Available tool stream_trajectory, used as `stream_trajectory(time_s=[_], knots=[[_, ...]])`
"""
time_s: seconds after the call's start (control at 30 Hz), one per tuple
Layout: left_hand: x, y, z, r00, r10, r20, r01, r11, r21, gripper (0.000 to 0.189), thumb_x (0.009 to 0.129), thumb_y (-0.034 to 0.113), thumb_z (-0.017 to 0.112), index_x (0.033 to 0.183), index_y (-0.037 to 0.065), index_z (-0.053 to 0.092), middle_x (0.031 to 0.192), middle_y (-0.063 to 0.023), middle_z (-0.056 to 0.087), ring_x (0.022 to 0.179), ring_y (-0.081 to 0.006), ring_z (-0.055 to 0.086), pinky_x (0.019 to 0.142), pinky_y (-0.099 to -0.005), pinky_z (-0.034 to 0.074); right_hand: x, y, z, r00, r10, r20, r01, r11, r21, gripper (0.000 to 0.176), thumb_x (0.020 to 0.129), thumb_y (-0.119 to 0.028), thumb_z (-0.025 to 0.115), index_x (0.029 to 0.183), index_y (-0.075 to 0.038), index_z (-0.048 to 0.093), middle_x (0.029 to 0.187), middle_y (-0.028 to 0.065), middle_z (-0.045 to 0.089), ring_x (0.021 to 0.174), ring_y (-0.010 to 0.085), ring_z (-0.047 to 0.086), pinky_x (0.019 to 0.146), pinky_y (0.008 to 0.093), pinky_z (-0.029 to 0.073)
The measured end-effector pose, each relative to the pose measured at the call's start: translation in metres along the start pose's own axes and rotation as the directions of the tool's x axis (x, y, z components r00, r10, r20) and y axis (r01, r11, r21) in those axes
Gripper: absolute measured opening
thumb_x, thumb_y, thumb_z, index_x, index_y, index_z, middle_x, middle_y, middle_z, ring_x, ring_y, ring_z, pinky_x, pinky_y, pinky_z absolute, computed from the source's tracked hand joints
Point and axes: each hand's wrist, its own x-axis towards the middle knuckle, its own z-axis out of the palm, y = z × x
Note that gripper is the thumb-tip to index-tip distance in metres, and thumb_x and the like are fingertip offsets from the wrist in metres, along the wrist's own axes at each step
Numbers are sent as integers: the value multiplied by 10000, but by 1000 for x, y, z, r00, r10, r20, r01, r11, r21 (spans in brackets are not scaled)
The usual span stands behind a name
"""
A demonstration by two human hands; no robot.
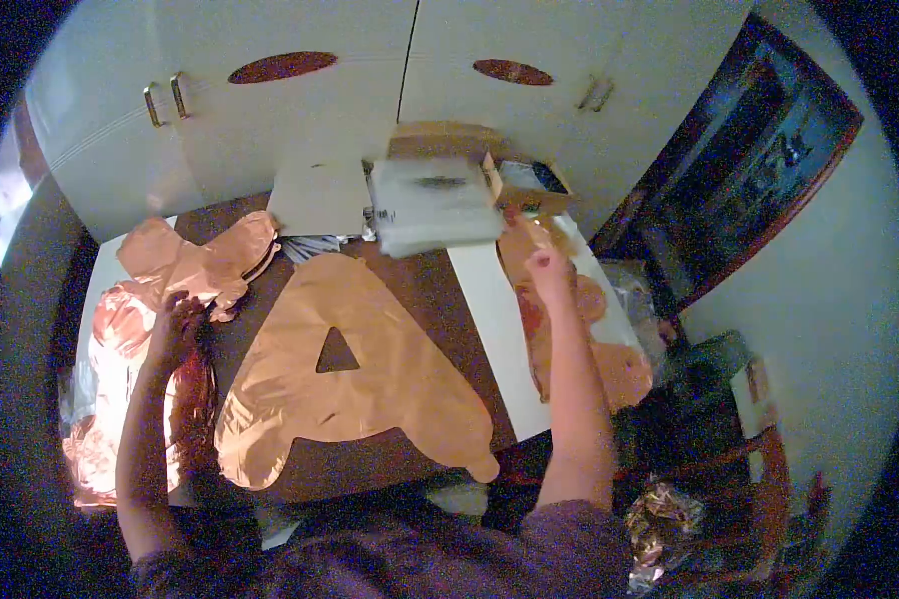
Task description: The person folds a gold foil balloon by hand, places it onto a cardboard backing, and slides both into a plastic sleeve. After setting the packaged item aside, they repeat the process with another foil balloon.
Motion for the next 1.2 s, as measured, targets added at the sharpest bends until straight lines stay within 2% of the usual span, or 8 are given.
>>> stream_trajectory(time_s=[0.17, 0.47, 0.57, 0.77, 0.87, 1.07, 1.1, 1.2], knots=[[15, 70, 5, 1000, -25, -13, 23, 995, -92, 237, 812, 80, 681, 1045, 39, 662, 1230, -193, 567, 1080, -390, 584, 898, -447, 499, 14, 41, 12, 999, 43, 4, -41, 980, -196, 273, 762, -288, 786, 828, -42, 689, 824, 98, 695, 766, 232, 656, 716, 359, 518], [61, 235, 95, 825, 554, 113, -514, 818, -259, 184, 789, 130, 680, 941, 28, 694, 1092, -161, 641, 1045, -354, 599, 905, -446, 494, 6, 30, 10, 993, -114, -26, 88, 873, -480, 182, 848, -288, 643, 796, -146, 744, 842, 132, 703, 823, 334, 667, 734, 426, 523], [88, 284, 195, 733, 664, 149, -587, 728, -354, 201, 819, 189, 643, 942, 39, 699, 1072, -144, 655, 1039, -333, 613, 934, -463, 476, 5, 17, 16, 999, -51, -7, 40, 851, -524, 186, 844, -304, 653, 804, -143, 737, 825, 131, 695, 810, 332, 663, 736, 422, 523], [114, 376, 286, 717, 557, 418, -531, 826, -189, 350, 856, 281, 631, 1138, 75, 646, 1200, -145, 617, 1182, -329, 550, 1070, -504, 380, 5, 28, 21, 993, -119, -26, 100, 917, -386, 178, 823, -280, 683, 832, -105, 713, 825, 133, 697, 785, 334, 655, 731, 428, 519], [114, 382, 323, 802, 554, 223, -506, 829, -239, 387, 865, 312, 595, 1130, 31, 619, 1154, -171, 619, 1174, -306, 560, 1077, -504, 345, 9, 29, 16, 999, 0, -45, -12, 964, -264, 179, 806, -260, 694, 806, -83, 713, 881, 150, 704, 822, 344, 672, 734, 413, 527], [117, 391, 313, 786, 456, 418, -467, 880, -84, 715, 845, 560, 591, 1323, 38, 490, 1349, -175, 490, 1348, -307, 394, 1144, -501, 234, 14, 60, 2, 964, -114, -240, 156, 974, 166, 171, 850, -193, 666, 833, -24, 676, 756, 95, 680, 738, 243, 655, 693, 370, 512], [118, 390, 315, 785, 468, 406, -483, 873, -72, 758, 827, 595, 586, 1332, 39, 483, 1357, -177, 480, 1354, -314, 382, 1149, -506, 222, 9, 53, -21, 991, 128, -37, -94, 868, 488, 132, 875, -157, 650, 872, -25, 650, 743, 38, 633, 722, 176, 602, 705, 327, 498], [115, 385, 324, 766, 500, 404, -525, 849, -56, 878, 773, 688, 576, 1358, 44, 460, 1384, -187, 445, 1376, -336, 345, 1161, -516, 189, -3, 66, -94, 871, 16, -491, 267, 824, 500, 102, 909, -174, 616, 907, -72, 610, 839, 12, 625, 771, 129, 572, 711, 278, 472]])
